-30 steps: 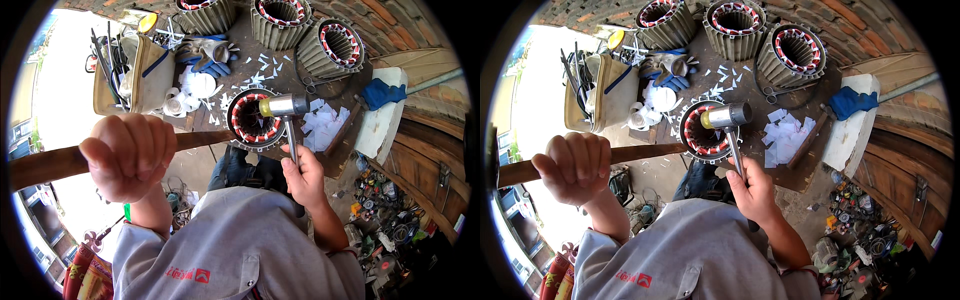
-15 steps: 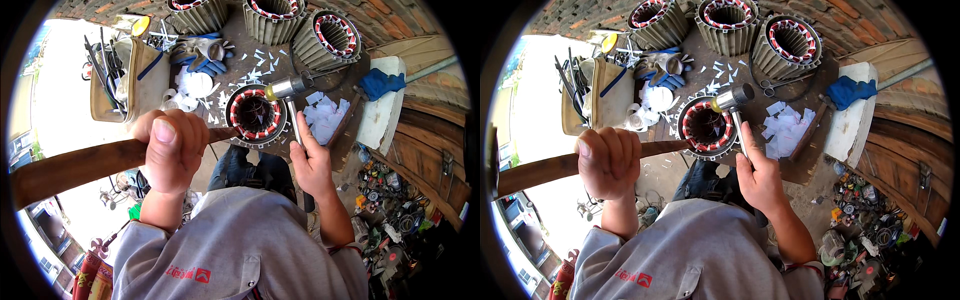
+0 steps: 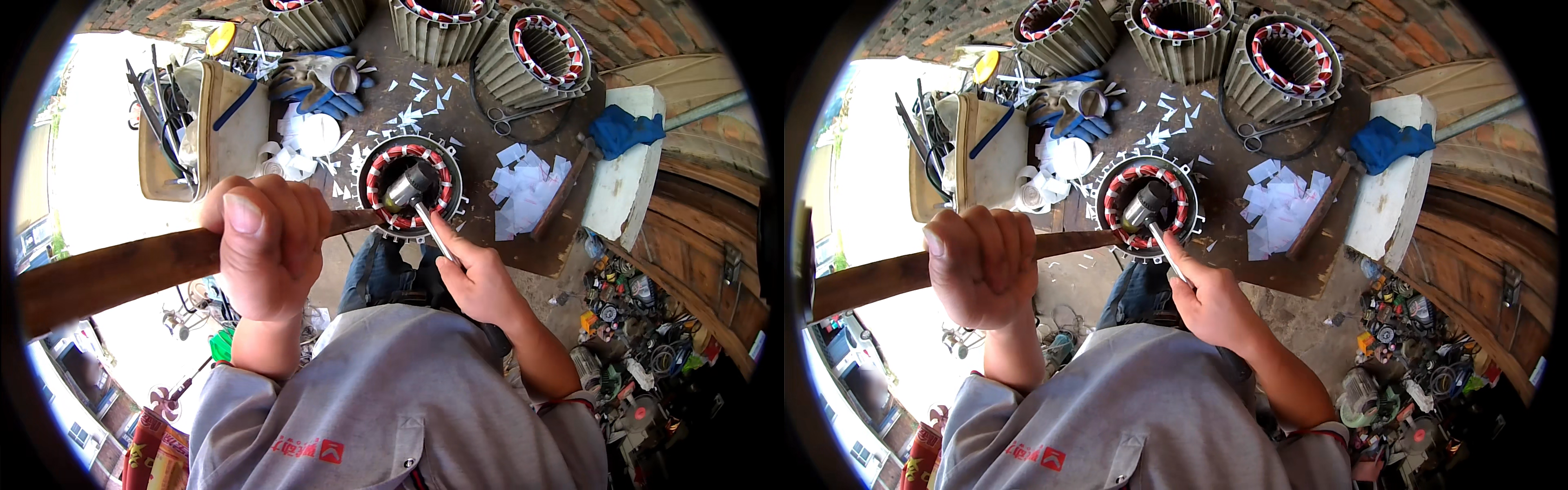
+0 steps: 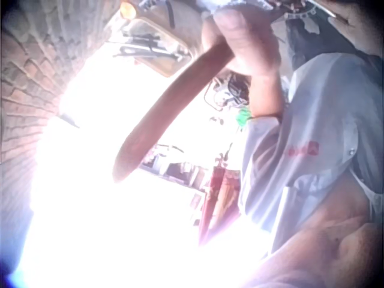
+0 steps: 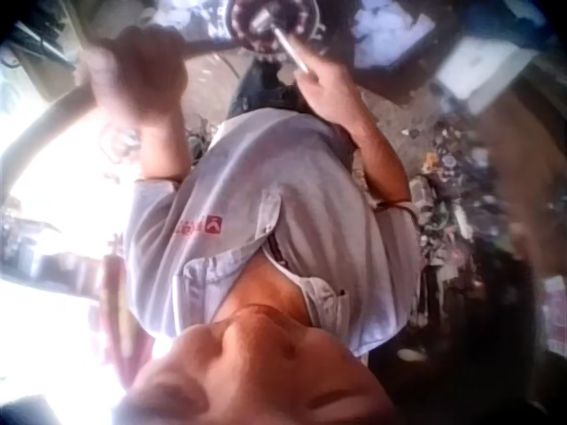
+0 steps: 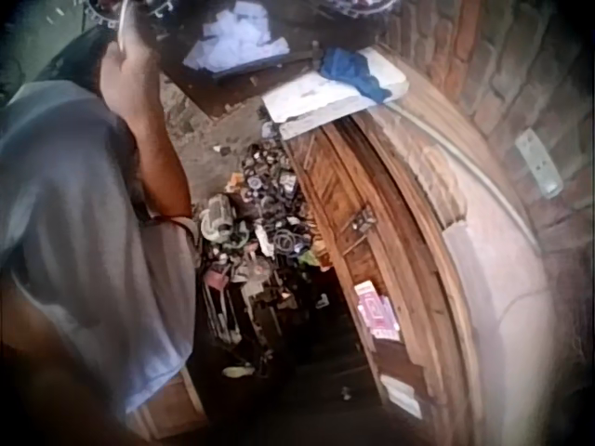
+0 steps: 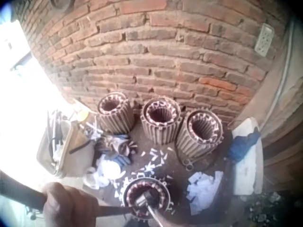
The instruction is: The person inserts white insulating strips into the slots of a motor stator core, tucking them in by hand. They then use a hammer and a metal tool to tap the strips flush with the stator surface. The person repeats this process for multiple slots around the stator.
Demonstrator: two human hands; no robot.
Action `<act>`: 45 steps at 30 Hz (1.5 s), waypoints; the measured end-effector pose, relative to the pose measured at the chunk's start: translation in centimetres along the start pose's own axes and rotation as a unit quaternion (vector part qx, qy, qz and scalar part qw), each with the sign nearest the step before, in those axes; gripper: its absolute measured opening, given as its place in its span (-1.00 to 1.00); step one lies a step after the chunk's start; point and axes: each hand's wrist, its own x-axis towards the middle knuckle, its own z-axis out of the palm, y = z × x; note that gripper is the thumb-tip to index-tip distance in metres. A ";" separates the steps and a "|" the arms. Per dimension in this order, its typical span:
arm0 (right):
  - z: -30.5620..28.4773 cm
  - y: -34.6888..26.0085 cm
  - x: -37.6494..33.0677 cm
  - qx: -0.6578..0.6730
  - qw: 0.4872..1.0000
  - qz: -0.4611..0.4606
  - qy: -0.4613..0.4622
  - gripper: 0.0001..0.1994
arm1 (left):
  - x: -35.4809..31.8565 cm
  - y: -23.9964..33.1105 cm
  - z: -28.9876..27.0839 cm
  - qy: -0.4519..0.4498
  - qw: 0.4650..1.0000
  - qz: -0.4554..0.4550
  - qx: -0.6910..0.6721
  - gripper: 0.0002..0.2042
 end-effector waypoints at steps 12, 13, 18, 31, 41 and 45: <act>-6.3 -3.1 2.0 -0.066 0.994 -0.069 -0.044 -0.41 | -4.0 0.2 1.0 0.050 0.997 0.062 0.025 -0.58; -6.6 -3.2 2.2 -0.070 0.994 -0.077 -0.039 -0.40 | -4.1 0.1 1.1 0.054 0.996 0.067 0.029 -0.58; -4.9 -2.0 1.8 -0.081 0.984 0.033 -0.157 -0.39 | -3.8 -0.3 1.9 0.071 0.994 0.081 0.030 -0.57; -6.4 -0.4 4.0 -0.039 0.979 -0.079 -0.185 -0.42 | -4.6 -0.1 2.3 0.149 0.985 0.086 0.016 -0.54; -10.1 -3.9 7.3 -0.124 0.954 -0.058 -0.267 -0.41 | -8.2 -1.7 5.0 0.226 0.964 0.127 0.052 -0.51; -11.1 -6.5 9.3 -0.145 0.948 -0.037 -0.279 -0.39 | -8.6 -2.4 5.5 0.234 0.957 0.167 0.050 -0.52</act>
